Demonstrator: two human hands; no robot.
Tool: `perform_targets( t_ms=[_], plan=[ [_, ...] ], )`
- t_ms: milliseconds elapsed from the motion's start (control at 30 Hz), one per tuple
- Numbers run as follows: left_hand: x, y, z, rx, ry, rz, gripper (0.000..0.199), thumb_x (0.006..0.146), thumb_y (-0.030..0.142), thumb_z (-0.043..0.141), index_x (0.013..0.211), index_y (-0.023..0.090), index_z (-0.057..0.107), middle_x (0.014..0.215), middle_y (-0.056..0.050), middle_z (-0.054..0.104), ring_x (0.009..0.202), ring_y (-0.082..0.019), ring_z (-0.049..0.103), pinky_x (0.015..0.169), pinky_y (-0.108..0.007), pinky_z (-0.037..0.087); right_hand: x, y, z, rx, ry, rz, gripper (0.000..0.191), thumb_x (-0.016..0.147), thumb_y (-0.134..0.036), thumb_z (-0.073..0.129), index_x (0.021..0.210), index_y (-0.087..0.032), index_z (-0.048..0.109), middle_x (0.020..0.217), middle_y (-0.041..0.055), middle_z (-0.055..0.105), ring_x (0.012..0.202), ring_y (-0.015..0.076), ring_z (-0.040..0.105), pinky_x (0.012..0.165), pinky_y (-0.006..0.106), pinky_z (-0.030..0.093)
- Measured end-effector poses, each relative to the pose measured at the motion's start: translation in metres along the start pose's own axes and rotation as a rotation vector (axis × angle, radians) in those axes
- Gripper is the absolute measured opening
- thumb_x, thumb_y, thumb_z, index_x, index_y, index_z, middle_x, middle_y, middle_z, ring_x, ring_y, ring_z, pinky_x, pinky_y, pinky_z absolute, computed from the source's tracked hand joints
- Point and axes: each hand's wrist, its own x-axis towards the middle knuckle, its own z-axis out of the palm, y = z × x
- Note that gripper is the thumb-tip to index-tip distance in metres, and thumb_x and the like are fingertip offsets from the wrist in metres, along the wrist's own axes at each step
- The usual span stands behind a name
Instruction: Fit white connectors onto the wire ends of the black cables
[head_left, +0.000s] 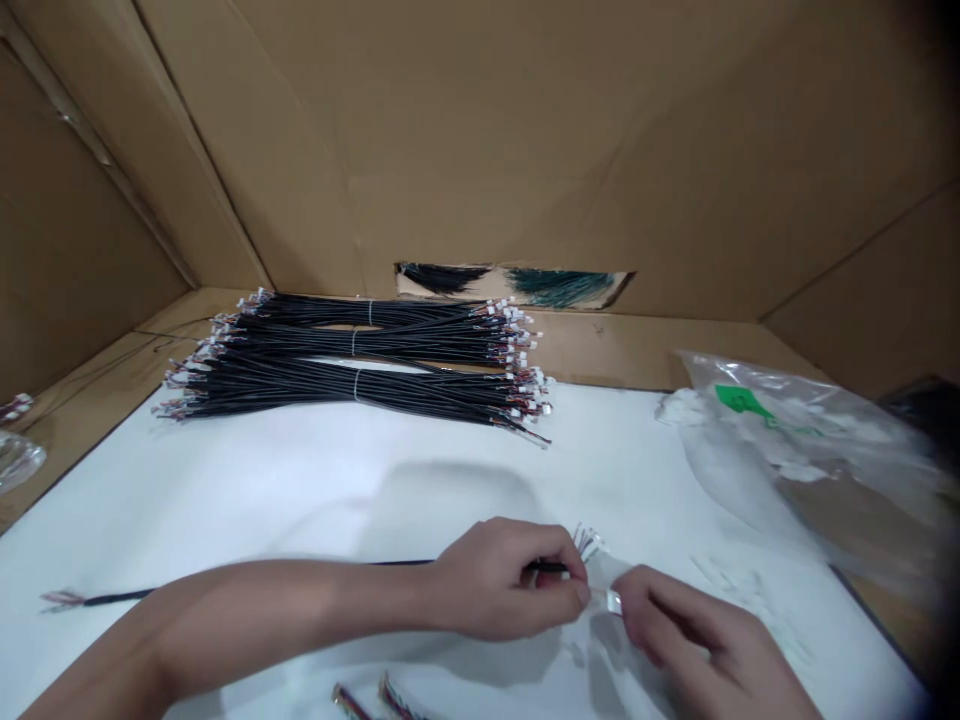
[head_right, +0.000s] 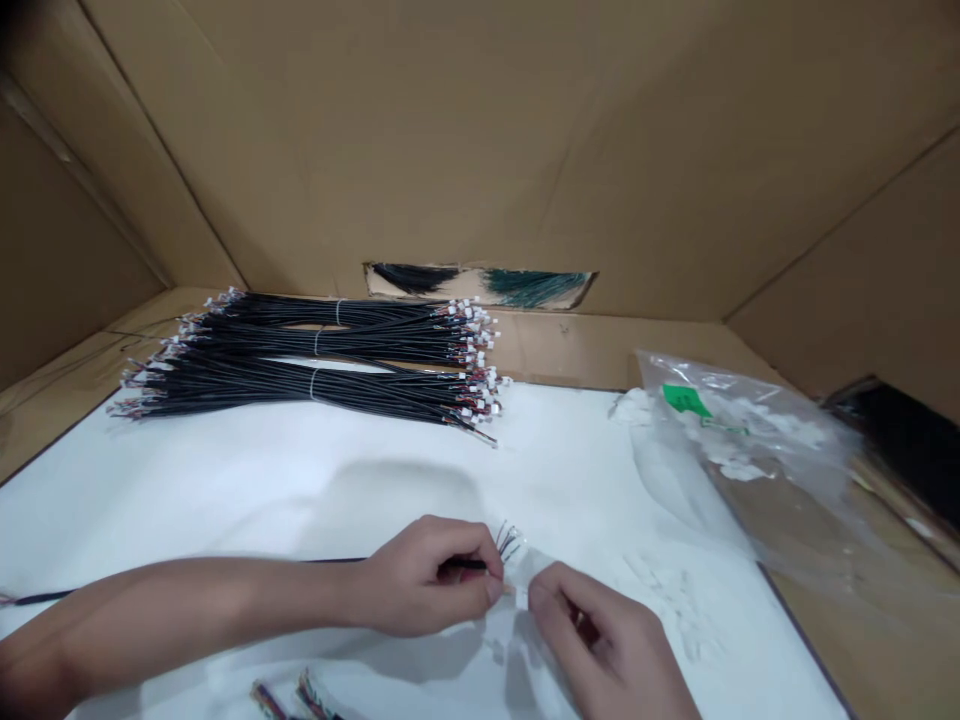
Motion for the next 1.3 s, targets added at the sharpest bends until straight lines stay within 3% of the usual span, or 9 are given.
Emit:
perform_targets(
  t_ms=[67, 200, 333, 533, 667, 833, 1000, 1167, 1300],
  plan=[
    [0.000, 0.000, 0.000, 0.000, 0.001, 0.009, 0.004, 0.080, 0.019, 0.059, 0.080, 0.015, 0.061, 0.061, 0.006, 0.046, 0.054, -0.006, 0.038, 0.054, -0.018, 0.032, 0.001, -0.002, -0.001, -0.054, 0.028, 0.042, 0.037, 0.085, -0.045, 0.047, 0.061, -0.018, 0.056, 0.058, 0.0012, 0.050, 0.057, 0.0160, 0.048, 0.052, 0.024, 0.038],
    [0.001, 0.001, 0.000, -0.001, -0.004, 0.015, 0.003, 0.080, 0.016, 0.058, 0.079, 0.015, 0.060, 0.060, 0.006, 0.044, 0.054, -0.007, 0.038, 0.054, -0.019, 0.032, 0.001, -0.006, 0.001, 0.159, -0.050, -0.091, 0.045, 0.087, -0.050, 0.040, 0.062, -0.017, 0.060, 0.055, 0.0021, 0.052, 0.052, 0.0159, 0.048, 0.050, 0.025, 0.039],
    [0.000, 0.003, -0.001, -0.005, -0.020, 0.001, 0.005, 0.081, 0.017, 0.056, 0.079, 0.015, 0.059, 0.063, 0.004, 0.047, 0.055, -0.008, 0.039, 0.054, -0.019, 0.032, 0.001, -0.012, 0.005, 0.055, 0.073, 0.004, 0.034, 0.079, -0.037, 0.053, 0.051, -0.018, 0.046, 0.050, -0.0016, 0.042, 0.051, 0.0126, 0.039, 0.047, 0.023, 0.030],
    [0.000, 0.005, -0.003, -0.008, -0.043, -0.034, 0.008, 0.084, 0.018, 0.052, 0.078, 0.015, 0.057, 0.064, 0.004, 0.048, 0.058, -0.009, 0.038, 0.056, -0.020, 0.031, -0.001, -0.020, 0.001, 0.214, -0.071, -0.016, 0.037, 0.083, -0.039, 0.046, 0.051, -0.019, 0.047, 0.049, -0.0016, 0.043, 0.050, 0.0118, 0.039, 0.049, 0.025, 0.029],
    [0.000, 0.005, -0.003, 0.000, -0.052, -0.049, 0.009, 0.086, 0.019, 0.051, 0.078, 0.015, 0.055, 0.063, 0.005, 0.046, 0.057, -0.009, 0.037, 0.056, -0.021, 0.030, 0.001, -0.022, 0.001, 0.108, 0.008, 0.080, 0.037, 0.074, -0.035, 0.056, 0.047, -0.020, 0.034, 0.048, -0.0040, 0.030, 0.050, 0.0098, 0.030, 0.048, 0.024, 0.022],
    [-0.001, 0.006, -0.002, 0.008, -0.071, -0.053, 0.010, 0.087, 0.019, 0.050, 0.078, 0.016, 0.053, 0.061, 0.005, 0.044, 0.057, -0.009, 0.036, 0.055, -0.021, 0.029, -0.003, -0.028, -0.002, 0.304, -0.204, 0.014, 0.039, 0.078, -0.046, 0.050, 0.052, -0.017, 0.050, 0.048, -0.0004, 0.046, 0.048, 0.0112, 0.041, 0.048, 0.024, 0.031],
    [-0.001, 0.007, -0.003, 0.023, -0.069, -0.053, 0.012, 0.088, 0.021, 0.049, 0.079, 0.016, 0.054, 0.062, 0.006, 0.044, 0.056, -0.009, 0.036, 0.055, -0.022, 0.029, -0.003, -0.029, -0.001, 0.192, -0.033, 0.090, 0.041, 0.075, -0.038, 0.060, 0.046, -0.019, 0.038, 0.046, -0.0044, 0.030, 0.049, 0.0085, 0.027, 0.047, 0.023, 0.020],
    [-0.002, 0.007, -0.004, 0.036, -0.077, -0.054, 0.011, 0.088, 0.020, 0.049, 0.079, 0.016, 0.054, 0.061, 0.005, 0.045, 0.056, -0.009, 0.037, 0.055, -0.022, 0.029, -0.005, -0.030, -0.005, 0.392, -0.234, 0.036, 0.047, 0.078, -0.054, 0.054, 0.049, -0.018, 0.050, 0.044, -0.0009, 0.044, 0.044, 0.0104, 0.040, 0.045, 0.024, 0.027],
    [-0.001, 0.007, -0.005, 0.041, -0.079, -0.058, 0.011, 0.089, 0.021, 0.049, 0.080, 0.016, 0.054, 0.062, 0.005, 0.045, 0.056, -0.009, 0.037, 0.055, -0.022, 0.029, -0.004, -0.030, -0.005, 0.287, -0.092, 0.119, 0.045, 0.075, -0.044, 0.062, 0.045, -0.018, 0.040, 0.045, -0.0046, 0.032, 0.046, 0.0075, 0.029, 0.045, 0.023, 0.020]
  ],
)
